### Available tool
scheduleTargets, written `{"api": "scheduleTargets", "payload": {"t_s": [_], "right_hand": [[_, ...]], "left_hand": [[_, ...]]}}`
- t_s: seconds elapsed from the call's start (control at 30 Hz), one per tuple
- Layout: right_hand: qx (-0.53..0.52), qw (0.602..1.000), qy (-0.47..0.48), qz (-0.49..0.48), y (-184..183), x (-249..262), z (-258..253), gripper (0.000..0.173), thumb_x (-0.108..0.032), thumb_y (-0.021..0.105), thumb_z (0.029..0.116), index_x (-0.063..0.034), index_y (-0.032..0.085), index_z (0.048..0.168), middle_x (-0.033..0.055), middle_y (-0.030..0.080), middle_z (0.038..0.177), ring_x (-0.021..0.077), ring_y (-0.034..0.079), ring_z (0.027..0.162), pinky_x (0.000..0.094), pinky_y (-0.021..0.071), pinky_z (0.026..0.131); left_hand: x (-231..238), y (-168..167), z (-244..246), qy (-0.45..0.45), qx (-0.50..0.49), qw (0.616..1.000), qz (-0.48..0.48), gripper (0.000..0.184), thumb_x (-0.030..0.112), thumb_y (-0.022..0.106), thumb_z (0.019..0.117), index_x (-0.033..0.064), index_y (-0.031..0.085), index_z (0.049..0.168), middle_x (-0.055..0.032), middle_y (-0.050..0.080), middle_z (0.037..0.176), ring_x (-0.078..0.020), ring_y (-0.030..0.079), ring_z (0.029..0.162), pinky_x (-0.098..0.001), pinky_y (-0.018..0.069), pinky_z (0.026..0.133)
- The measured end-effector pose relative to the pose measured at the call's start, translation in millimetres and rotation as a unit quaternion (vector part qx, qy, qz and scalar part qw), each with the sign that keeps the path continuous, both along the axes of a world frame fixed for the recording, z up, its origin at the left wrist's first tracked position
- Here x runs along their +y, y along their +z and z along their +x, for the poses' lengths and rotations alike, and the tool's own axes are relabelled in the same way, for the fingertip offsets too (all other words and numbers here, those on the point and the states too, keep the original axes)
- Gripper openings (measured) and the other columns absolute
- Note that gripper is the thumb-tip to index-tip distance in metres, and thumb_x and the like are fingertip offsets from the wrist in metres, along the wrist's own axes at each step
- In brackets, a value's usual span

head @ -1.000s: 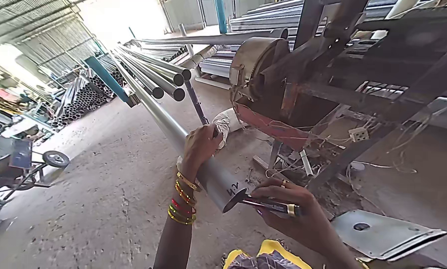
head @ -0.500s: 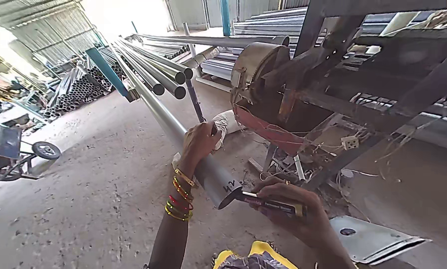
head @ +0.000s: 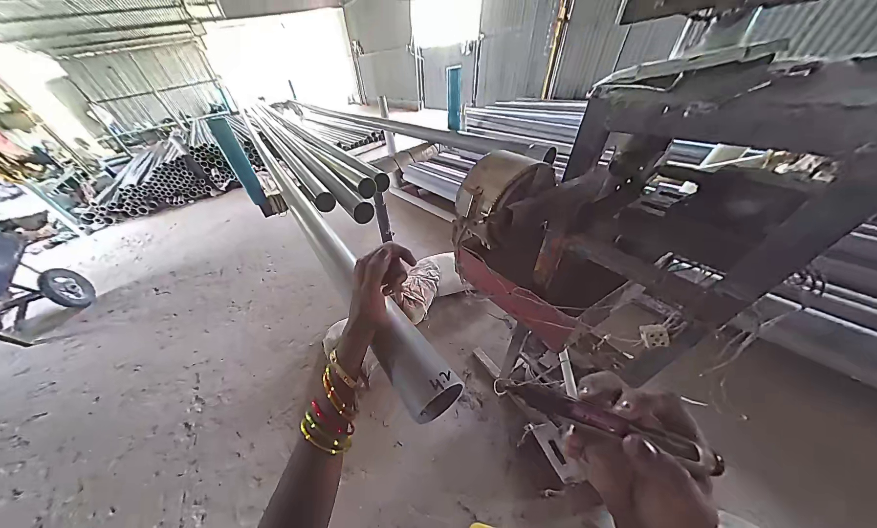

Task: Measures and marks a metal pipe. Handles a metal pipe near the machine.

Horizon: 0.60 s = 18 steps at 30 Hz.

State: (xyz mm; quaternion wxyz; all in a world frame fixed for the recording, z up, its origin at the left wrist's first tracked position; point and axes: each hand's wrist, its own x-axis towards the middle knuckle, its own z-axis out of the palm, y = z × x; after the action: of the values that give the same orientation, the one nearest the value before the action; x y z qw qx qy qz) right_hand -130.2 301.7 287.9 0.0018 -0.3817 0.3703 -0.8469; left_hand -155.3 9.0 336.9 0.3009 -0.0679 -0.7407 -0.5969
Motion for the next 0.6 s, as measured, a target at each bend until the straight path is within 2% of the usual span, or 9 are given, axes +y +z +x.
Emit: {"api": "scheduleTargets", "payload": {"t_s": [0.07,0.1,0.17,0.2,0.23,0.3,0.4,0.5,0.6], "right_hand": [[0.012,1.000,0.018,0.007,1.1,-2.4,4.8,0.021,-0.023,0.067,0.0985,-0.0215,0.071,0.119,-0.0023,0.071,0.122,0.0094,0.074,0.099,0.0220,0.0641,0.074],[0.018,0.999,0.029,0.011,1.0,-4.0,6.8,0.022,-0.022,0.066,0.0988,-0.0214,0.071,0.121,-0.0026,0.071,0.124,0.0098,0.073,0.103,0.0222,0.0638,0.077],[0.021,0.998,0.052,0.015,1.6,-7.5,10.5,0.023,-0.024,0.065,0.0999,-0.0199,0.071,0.122,-0.0018,0.070,0.126,0.0108,0.071,0.107,0.0230,0.0634,0.080],[0.020,0.998,0.064,0.015,2.7,-9.3,12.6,0.024,-0.026,0.064,0.1001,-0.0189,0.072,0.122,-0.0011,0.069,0.126,0.0113,0.071,0.109,0.0234,0.0632,0.081],[0.024,0.997,0.072,0.017,3.4,-10.8,14.7,0.025,-0.028,0.063,0.1007,-0.0183,0.071,0.122,-0.0011,0.069,0.126,0.0113,0.070,0.110,0.0234,0.0630,0.082],[0.038,0.997,0.055,0.031,6.1,-15.8,21.9,0.025,-0.026,0.063,0.1013,-0.0191,0.071,0.124,-0.0030,0.070,0.124,0.0098,0.070,0.109,0.0225,0.0623,0.083],[0.074,0.995,0.021,0.063,14.1,-27.9,40.2,0.026,-0.025,0.063,0.1019,-0.0238,0.069,0.127,-0.0079,0.071,0.124,0.0060,0.069,0.111,0.0212,0.0595,0.090],[0.106,0.990,-0.009,0.095,18.6,-48.4,59.3,0.022,-0.019,0.065,0.0999,-0.0212,0.073,0.121,-0.0091,0.072,0.122,0.0054,0.068,0.114,0.0209,0.0578,0.094],[0.141,0.981,0.000,0.132,13.4,-63.8,72.1,0.023,-0.012,0.066,0.0987,-0.0158,0.071,0.121,-0.0067,0.071,0.126,0.0050,0.067,0.116,0.0208,0.0567,0.097]], "left_hand": [[4.4,2.0,15.5,-0.003,0.069,0.995,0.071,0.043,0.035,0.029,0.1064,0.0189,0.066,0.090,0.0176,0.054,0.062,0.0070,0.048,0.052,-0.0111,0.0425,0.053],[7.1,0.6,26.8,0.002,0.096,0.991,0.090,0.042,0.044,0.036,0.1056,0.0221,0.069,0.090,0.0186,0.058,0.065,0.0073,0.051,0.056,-0.0120,0.0437,0.055],[14.0,-3.2,55.0,0.006,0.117,0.986,0.118,0.038,0.062,0.050,0.0963,0.0313,0.073,0.094,0.0212,0.065,0.073,0.0098,0.057,0.063,-0.0100,0.0463,0.058],[18.0,-6.3,70.3,0.004,0.122,0.983,0.136,0.035,0.063,0.055,0.0928,0.0344,0.074,0.097,0.0212,0.069,0.078,0.0096,0.061,0.067,-0.0098,0.0488,0.060],[21.2,-10.1,85.2,-0.006,0.127,0.981,0.149,0.032,0.061,0.058,0.0915,0.0361,0.075,0.102,0.0207,0.071,0.084,0.0090,0.063,0.069,-0.0104,0.0499,0.061],[24.0,-16.4,112.2,-0.024,0.126,0.983,0.128,0.030,0.057,0.054,0.0961,0.0376,0.072,0.112,0.0220,0.071,0.089,0.0104,0.062,0.072,-0.0091,0.0486,0.061],[22.4,-29.2,144.5,-0.029,0.105,0.989,0.105,0.020,0.046,0.057,0.1002,0.0340,0.069,0.111,0.0221,0.067,0.090,0.0121,0.059,0.073,-0.0073,0.0464,0.062],[12.2,-45.1,167.4,-0.095,0.109,0.978,0.149,0.018,0.032,0.061,0.1020,0.0241,0.070,0.115,0.0143,0.070,0.094,0.0090,0.062,0.073,-0.0081,0.0501,0.063],[0.6,-58.4,189.3,-0.117,0.103,0.970,0.186,0.022,0.031,0.058,0.1037,0.0203,0.071,0.117,0.0112,0.072,0.094,0.0070,0.063,0.072,-0.0095,0.0514,0.064]]}}
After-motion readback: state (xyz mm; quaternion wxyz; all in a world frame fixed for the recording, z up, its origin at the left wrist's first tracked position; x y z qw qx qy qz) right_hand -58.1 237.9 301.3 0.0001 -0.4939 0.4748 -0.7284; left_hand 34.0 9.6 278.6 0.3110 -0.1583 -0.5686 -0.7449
